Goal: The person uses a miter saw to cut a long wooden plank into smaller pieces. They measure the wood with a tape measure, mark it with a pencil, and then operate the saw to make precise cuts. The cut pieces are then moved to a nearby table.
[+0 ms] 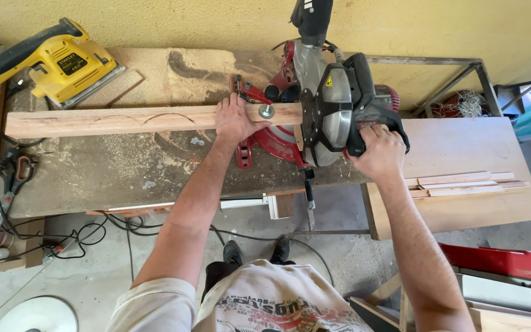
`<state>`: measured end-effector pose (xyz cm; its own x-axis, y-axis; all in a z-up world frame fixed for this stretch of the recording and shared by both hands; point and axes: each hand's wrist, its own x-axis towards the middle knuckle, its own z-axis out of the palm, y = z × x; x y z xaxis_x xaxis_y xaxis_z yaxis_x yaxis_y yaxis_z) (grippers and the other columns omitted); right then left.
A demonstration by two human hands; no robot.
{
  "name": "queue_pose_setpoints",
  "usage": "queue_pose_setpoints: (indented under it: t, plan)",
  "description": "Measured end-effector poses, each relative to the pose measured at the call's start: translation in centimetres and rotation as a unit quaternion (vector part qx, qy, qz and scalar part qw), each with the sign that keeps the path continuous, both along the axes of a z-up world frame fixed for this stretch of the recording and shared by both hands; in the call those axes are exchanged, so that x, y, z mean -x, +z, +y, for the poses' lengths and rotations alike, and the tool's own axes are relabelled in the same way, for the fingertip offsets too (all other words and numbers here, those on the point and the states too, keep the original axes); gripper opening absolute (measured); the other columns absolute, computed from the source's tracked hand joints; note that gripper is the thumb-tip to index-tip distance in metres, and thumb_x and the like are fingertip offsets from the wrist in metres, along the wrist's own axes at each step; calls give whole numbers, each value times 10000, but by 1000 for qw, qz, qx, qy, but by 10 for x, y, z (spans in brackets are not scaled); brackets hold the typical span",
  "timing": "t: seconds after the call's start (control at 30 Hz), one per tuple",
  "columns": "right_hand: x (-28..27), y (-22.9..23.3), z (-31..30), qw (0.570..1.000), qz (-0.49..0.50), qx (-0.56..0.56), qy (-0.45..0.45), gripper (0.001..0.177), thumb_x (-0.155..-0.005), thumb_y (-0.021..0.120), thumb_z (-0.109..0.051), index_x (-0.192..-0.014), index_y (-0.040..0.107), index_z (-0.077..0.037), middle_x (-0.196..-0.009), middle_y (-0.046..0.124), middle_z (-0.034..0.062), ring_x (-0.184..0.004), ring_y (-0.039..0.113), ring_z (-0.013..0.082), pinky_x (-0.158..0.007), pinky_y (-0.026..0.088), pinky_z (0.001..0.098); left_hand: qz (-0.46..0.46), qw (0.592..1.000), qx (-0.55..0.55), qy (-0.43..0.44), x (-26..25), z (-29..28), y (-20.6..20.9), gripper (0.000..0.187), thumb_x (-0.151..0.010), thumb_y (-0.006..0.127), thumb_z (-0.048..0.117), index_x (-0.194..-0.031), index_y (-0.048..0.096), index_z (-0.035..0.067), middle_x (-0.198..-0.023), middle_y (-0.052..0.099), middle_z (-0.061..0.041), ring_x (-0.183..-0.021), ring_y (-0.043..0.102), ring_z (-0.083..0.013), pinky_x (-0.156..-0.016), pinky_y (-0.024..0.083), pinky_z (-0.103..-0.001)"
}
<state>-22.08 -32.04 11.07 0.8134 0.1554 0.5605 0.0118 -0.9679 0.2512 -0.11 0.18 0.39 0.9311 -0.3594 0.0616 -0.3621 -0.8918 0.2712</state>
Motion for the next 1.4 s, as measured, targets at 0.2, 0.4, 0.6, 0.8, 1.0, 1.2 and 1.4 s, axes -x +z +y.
queue_pose_setpoints:
  t: [0.2,0.4,0.6,0.8,1.0,1.2,1.4]
  plan:
    - [2,8,7,1000,14,-17,19,374,-643,789,-391,-935,700,-174,-827,639,20,-774,719,276,-693,555,388,-9,1000,4,0,1,1,-3,1146,-579,635,957,-1280,533,56,-1246,502,-90,-1183,541,-320,-1053,381,-428]
    - [-29,56,-19,999,-1,11,37,374,-652,813,-417,-944,725,-200,-814,639,25,-766,709,274,-697,545,393,-20,1000,-1,2,1,2,-4,1132,-575,632,955,-1256,544,54,-1241,509,-93,-1181,544,-318,-1039,384,-422]
    - [-68,153,2,996,-80,34,4,369,-761,869,-321,-1079,728,-195,-984,670,22,-886,652,249,-787,496,377,25,999,-22,-4,16,5,38,1139,-637,586,975,-1314,518,62,-1397,469,-142,-1295,491,-329,-1148,336,-453]
    - [-90,185,12,982,-156,-18,103,453,-924,841,-140,-1284,588,-32,-1192,621,147,-1084,567,309,-1011,401,479,92,994,-62,-3,22,1,61,1190,-723,531,973,-1465,405,52,-1601,358,-176,-1490,338,-328,-1284,230,-474]
    - [-102,150,-13,976,-159,-95,112,661,-1000,822,-104,-1541,445,-56,-1577,455,147,-1491,374,341,-1267,250,579,101,990,-101,4,23,-4,59,1229,-746,492,966,-1514,333,20,-1624,299,-199,-1517,276,-344,-1291,207,-472]
    - [-84,24,-8,933,-71,-336,111,194,-1002,620,-46,-1186,659,2,-1147,693,170,-973,669,253,-846,588,337,-29,998,-43,46,56,-11,47,1196,-805,576,845,-1532,271,-53,-1641,260,-222,-1553,187,-349,-1311,93,-465]
    - [-117,-119,-24,940,143,-301,77,192,-937,633,-94,-1087,750,-75,-1138,767,92,-1026,706,292,-928,591,414,-123,982,139,43,165,-4,1,841,-915,673,529,-1480,417,-40,-1585,401,-252,-1489,358,-401,-1246,261,-554]
